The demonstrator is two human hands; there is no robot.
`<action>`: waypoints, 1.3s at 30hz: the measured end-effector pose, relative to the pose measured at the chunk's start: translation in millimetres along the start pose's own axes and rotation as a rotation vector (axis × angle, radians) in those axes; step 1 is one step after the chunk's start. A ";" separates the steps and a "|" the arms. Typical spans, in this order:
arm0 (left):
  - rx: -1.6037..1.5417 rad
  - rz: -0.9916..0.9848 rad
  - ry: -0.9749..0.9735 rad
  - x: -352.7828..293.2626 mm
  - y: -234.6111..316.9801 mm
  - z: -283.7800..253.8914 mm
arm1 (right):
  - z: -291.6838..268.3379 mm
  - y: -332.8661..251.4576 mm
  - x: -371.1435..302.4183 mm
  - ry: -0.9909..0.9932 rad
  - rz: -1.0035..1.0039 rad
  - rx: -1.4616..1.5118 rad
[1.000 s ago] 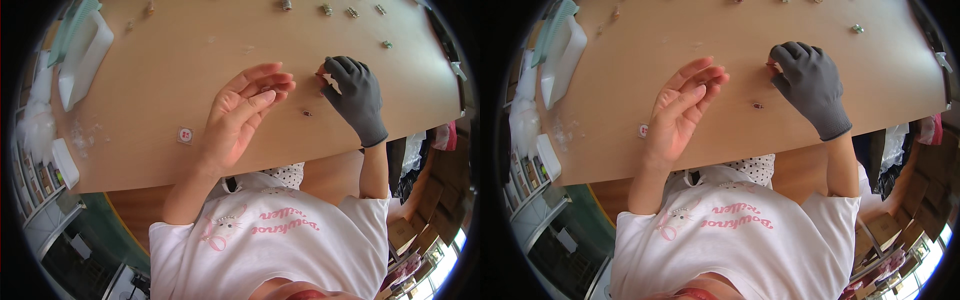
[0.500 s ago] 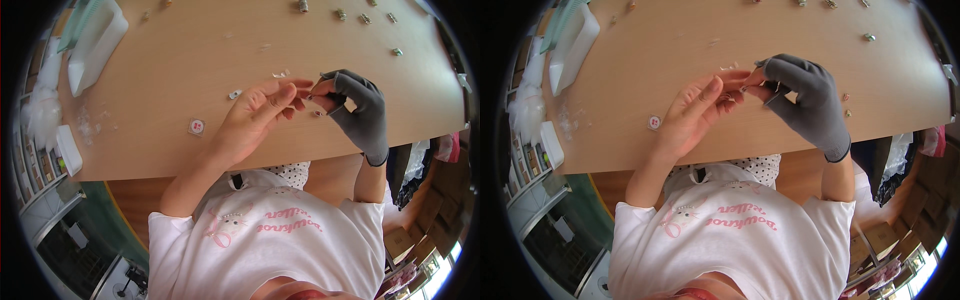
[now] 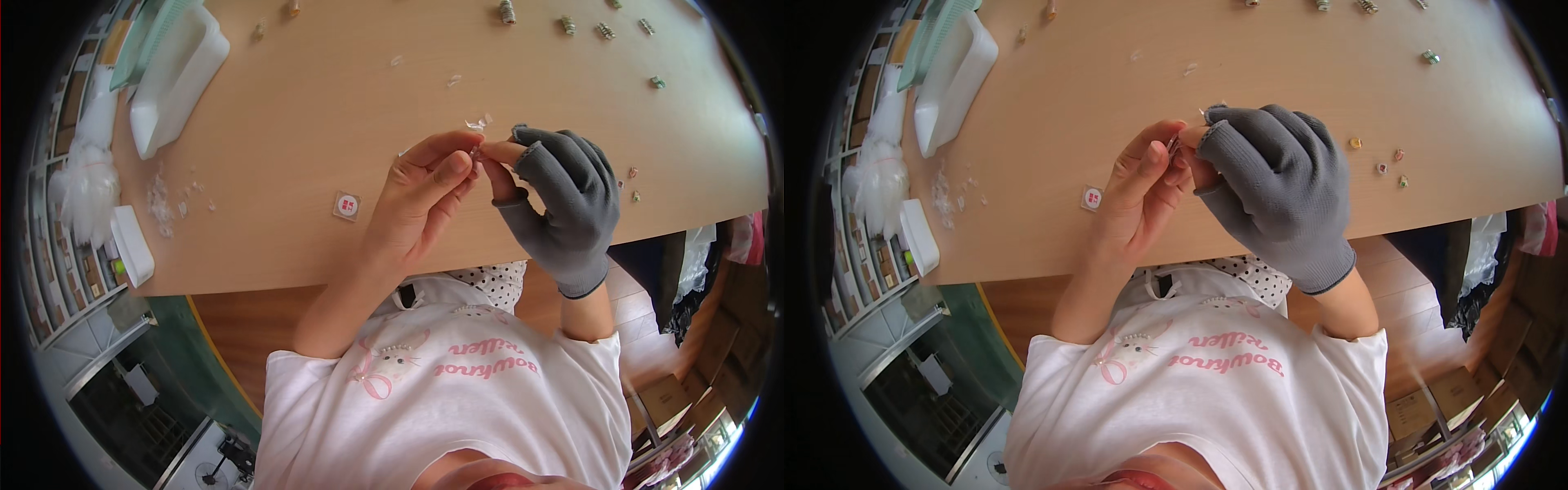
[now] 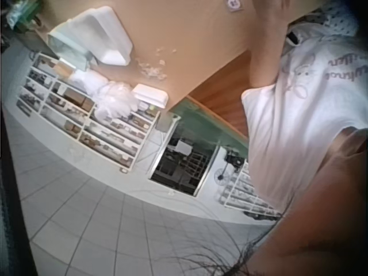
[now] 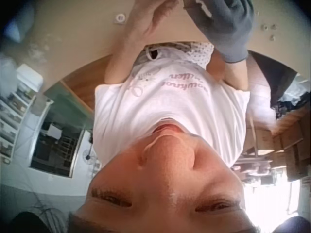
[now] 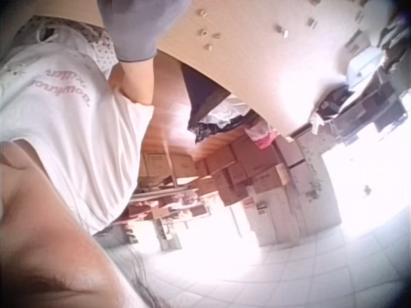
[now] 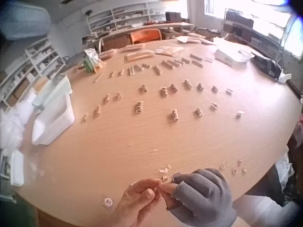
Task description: The person sorts and arranges small plastic parts by hand, taking them from a white bin and placing them on a table.
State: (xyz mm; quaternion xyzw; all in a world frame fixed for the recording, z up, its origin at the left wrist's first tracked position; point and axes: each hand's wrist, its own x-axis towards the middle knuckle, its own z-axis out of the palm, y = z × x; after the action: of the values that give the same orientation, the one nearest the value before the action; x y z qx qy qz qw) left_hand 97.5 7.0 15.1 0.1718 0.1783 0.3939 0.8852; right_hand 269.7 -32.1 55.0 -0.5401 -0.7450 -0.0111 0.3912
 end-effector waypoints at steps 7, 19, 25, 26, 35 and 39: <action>-0.008 0.102 0.013 -1.7 -7.3 3.1 | 13.5 -18.7 1.2 0.056 -0.013 -0.168; -0.035 0.052 0.018 -13.1 9.7 -1.3 | 16.2 -17.0 6.8 0.013 -0.127 -0.232; -0.024 0.012 0.047 -21.6 26.3 -6.3 | 17.4 -13.9 11.3 0.094 -0.112 -0.112; 0.013 0.043 0.044 -22.1 29.8 -12.3 | 14.6 -13.7 14.6 0.089 -0.008 -0.086; -0.022 0.069 -0.002 -35.1 49.8 -21.4 | 66.5 -6.4 58.7 -0.422 0.057 0.096; -0.027 0.097 0.040 -43.8 53.7 -22.8 | 76.4 -7.2 68.0 -0.505 -0.020 -0.003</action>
State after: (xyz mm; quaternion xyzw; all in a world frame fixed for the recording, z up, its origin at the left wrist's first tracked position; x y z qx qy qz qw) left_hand 25.6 11.4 26.9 0.1604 0.1819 0.4419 0.8636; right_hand 212.7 52.6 45.3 -0.5191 -0.8244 0.1192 0.1916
